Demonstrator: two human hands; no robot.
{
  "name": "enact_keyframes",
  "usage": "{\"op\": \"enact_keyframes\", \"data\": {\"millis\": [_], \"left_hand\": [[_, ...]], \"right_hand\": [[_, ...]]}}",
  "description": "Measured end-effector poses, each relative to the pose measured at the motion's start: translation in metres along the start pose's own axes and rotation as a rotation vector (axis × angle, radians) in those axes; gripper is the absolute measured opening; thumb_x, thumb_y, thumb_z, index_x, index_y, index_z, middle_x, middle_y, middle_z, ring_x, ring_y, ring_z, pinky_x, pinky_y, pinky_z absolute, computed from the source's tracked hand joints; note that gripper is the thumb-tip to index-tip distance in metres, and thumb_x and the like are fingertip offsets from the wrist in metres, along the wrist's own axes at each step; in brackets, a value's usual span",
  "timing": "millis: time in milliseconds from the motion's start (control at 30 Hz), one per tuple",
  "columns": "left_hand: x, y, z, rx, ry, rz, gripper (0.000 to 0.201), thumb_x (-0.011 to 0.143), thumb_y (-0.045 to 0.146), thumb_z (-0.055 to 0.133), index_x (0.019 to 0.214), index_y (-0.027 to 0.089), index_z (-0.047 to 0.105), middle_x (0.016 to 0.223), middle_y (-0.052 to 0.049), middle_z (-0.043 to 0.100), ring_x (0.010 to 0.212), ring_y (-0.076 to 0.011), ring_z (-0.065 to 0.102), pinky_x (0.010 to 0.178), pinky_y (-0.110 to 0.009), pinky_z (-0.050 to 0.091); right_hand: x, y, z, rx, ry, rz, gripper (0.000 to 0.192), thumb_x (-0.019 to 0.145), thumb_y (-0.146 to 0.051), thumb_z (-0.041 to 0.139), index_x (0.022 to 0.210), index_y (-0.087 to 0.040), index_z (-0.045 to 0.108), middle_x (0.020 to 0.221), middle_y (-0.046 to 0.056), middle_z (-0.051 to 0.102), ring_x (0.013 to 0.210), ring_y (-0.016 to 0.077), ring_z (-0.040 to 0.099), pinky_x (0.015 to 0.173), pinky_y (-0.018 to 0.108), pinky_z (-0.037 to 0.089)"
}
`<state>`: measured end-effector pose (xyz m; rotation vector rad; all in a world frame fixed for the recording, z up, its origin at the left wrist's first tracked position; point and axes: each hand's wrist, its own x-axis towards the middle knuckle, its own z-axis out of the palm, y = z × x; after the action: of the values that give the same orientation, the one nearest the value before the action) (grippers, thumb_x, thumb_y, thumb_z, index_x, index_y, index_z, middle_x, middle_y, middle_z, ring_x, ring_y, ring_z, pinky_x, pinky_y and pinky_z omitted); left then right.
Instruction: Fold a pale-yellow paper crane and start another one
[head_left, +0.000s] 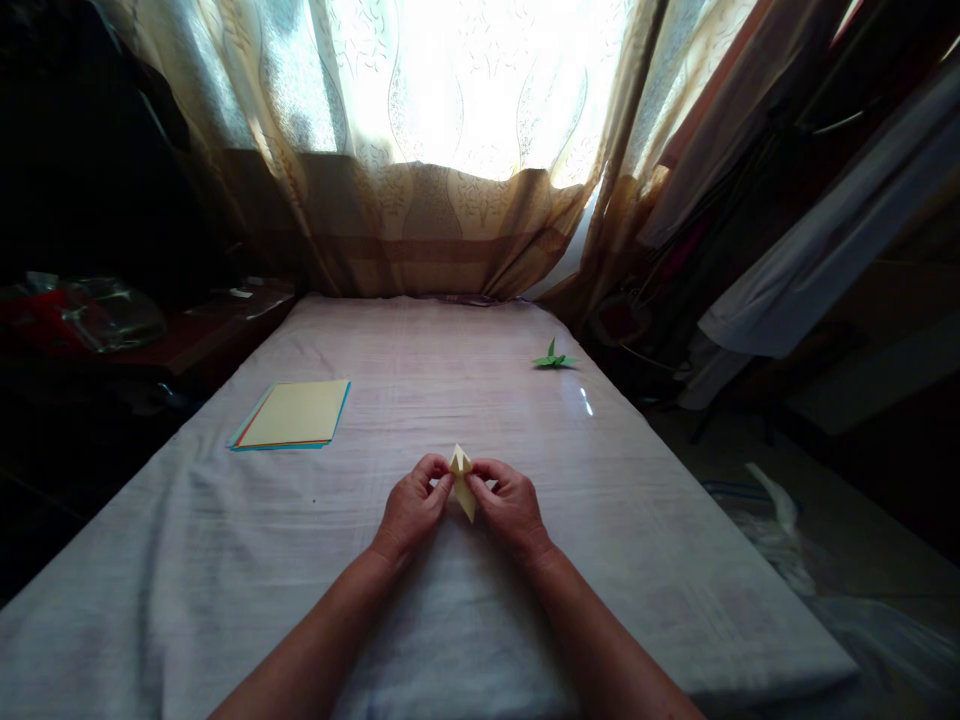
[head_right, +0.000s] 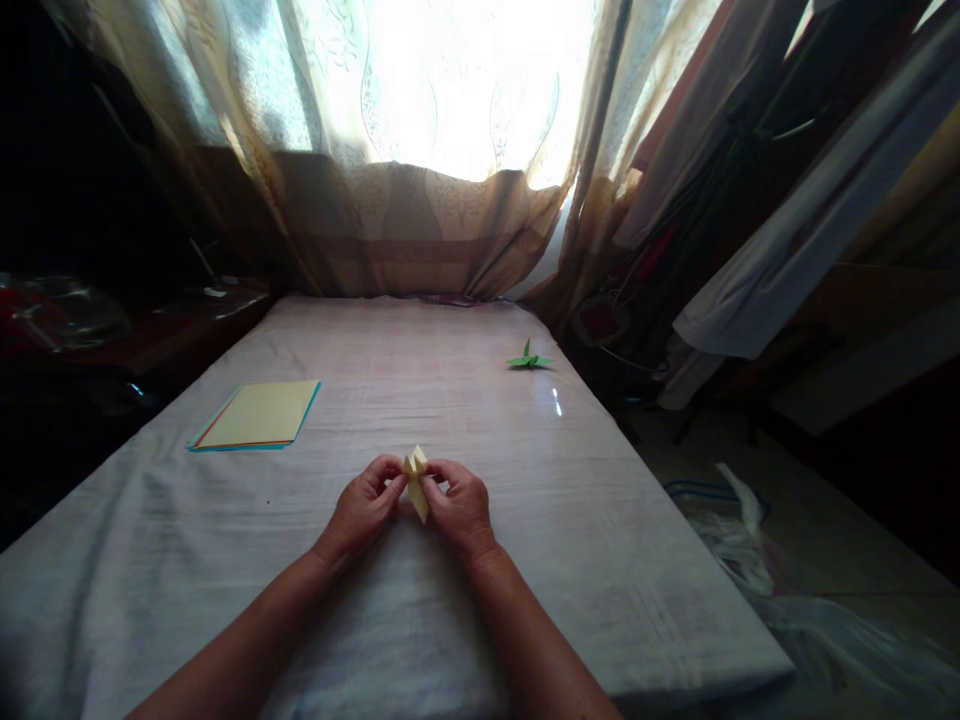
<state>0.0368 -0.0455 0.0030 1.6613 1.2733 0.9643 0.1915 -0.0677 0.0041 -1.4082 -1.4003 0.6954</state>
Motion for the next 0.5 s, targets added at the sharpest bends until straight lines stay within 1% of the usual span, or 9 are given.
{"op": "enact_keyframes", "data": {"millis": [100,200,233,300,367,400,500], "left_hand": [[0.007,0.002,-0.002,0.035,-0.013,0.003,0.018,0.085,0.035,0.055,0.092,0.022,0.064,0.081,0.002,0.069,0.054,-0.0098,0.056,0.055,-0.02,0.044],[0.015,0.002,-0.005,0.075,-0.035,0.01,0.021,0.083,0.032,0.058,0.1,0.023,0.067,0.088,0.002,0.072,0.051,-0.009,0.054,0.053,-0.02,0.044],[0.017,0.002,-0.006,0.089,-0.041,0.014,0.021,0.082,0.03,0.059,0.099,0.024,0.068,0.089,0.002,0.072,0.054,-0.0096,0.057,0.056,-0.021,0.045],[0.021,0.001,-0.008,0.115,-0.04,0.025,0.015,0.081,0.027,0.061,0.092,0.024,0.071,0.091,0.001,0.072,0.07,-0.0128,0.063,0.066,-0.022,0.048],[0.023,0.001,-0.008,0.165,-0.026,0.046,0.011,0.08,0.024,0.062,0.085,0.024,0.072,0.09,0.0,0.07,0.083,-0.0156,0.064,0.075,-0.023,0.048],[0.023,0.002,-0.009,0.198,-0.025,0.06,0.01,0.08,0.024,0.062,0.084,0.024,0.072,0.089,-0.001,0.069,0.086,-0.0161,0.063,0.077,-0.024,0.048],[0.022,0.003,-0.009,0.293,-0.055,0.096,0.01,0.082,0.023,0.062,0.085,0.024,0.071,0.087,0.0,0.066,0.082,-0.0151,0.062,0.076,-0.024,0.047]], "right_hand": [[0.008,0.0,-0.003,-0.041,-0.052,-0.009,0.021,0.081,-0.036,0.057,0.088,-0.024,0.073,0.085,0.0,0.075,0.075,0.0178,0.067,0.07,0.028,0.054],[0.016,0.002,-0.005,-0.12,-0.084,-0.043,0.019,0.084,-0.033,0.056,0.089,-0.025,0.072,0.086,0.0,0.074,0.076,0.0172,0.067,0.074,0.029,0.053],[0.018,0.004,-0.006,-0.147,-0.09,-0.053,0.019,0.084,-0.032,0.056,0.09,-0.025,0.072,0.087,0.0,0.074,0.077,0.017,0.066,0.074,0.029,0.053],[0.02,0.009,-0.006,-0.205,-0.101,-0.076,0.018,0.085,-0.03,0.055,0.09,-0.025,0.072,0.088,0.001,0.074,0.077,0.0168,0.066,0.075,0.028,0.052],[0.021,0.013,-0.007,-0.257,-0.106,-0.103,0.017,0.085,-0.029,0.056,0.09,-0.024,0.071,0.088,0.003,0.073,0.077,0.0167,0.064,0.074,0.028,0.051],[0.021,0.015,-0.008,-0.275,-0.107,-0.119,0.016,0.085,-0.028,0.056,0.09,-0.023,0.071,0.088,0.004,0.072,0.077,0.0168,0.064,0.075,0.028,0.051],[0.023,0.018,-0.011,-0.286,-0.096,-0.165,0.015,0.085,-0.027,0.058,0.092,-0.022,0.07,0.091,0.005,0.071,0.081,0.0176,0.063,0.075,0.029,0.051]]}}
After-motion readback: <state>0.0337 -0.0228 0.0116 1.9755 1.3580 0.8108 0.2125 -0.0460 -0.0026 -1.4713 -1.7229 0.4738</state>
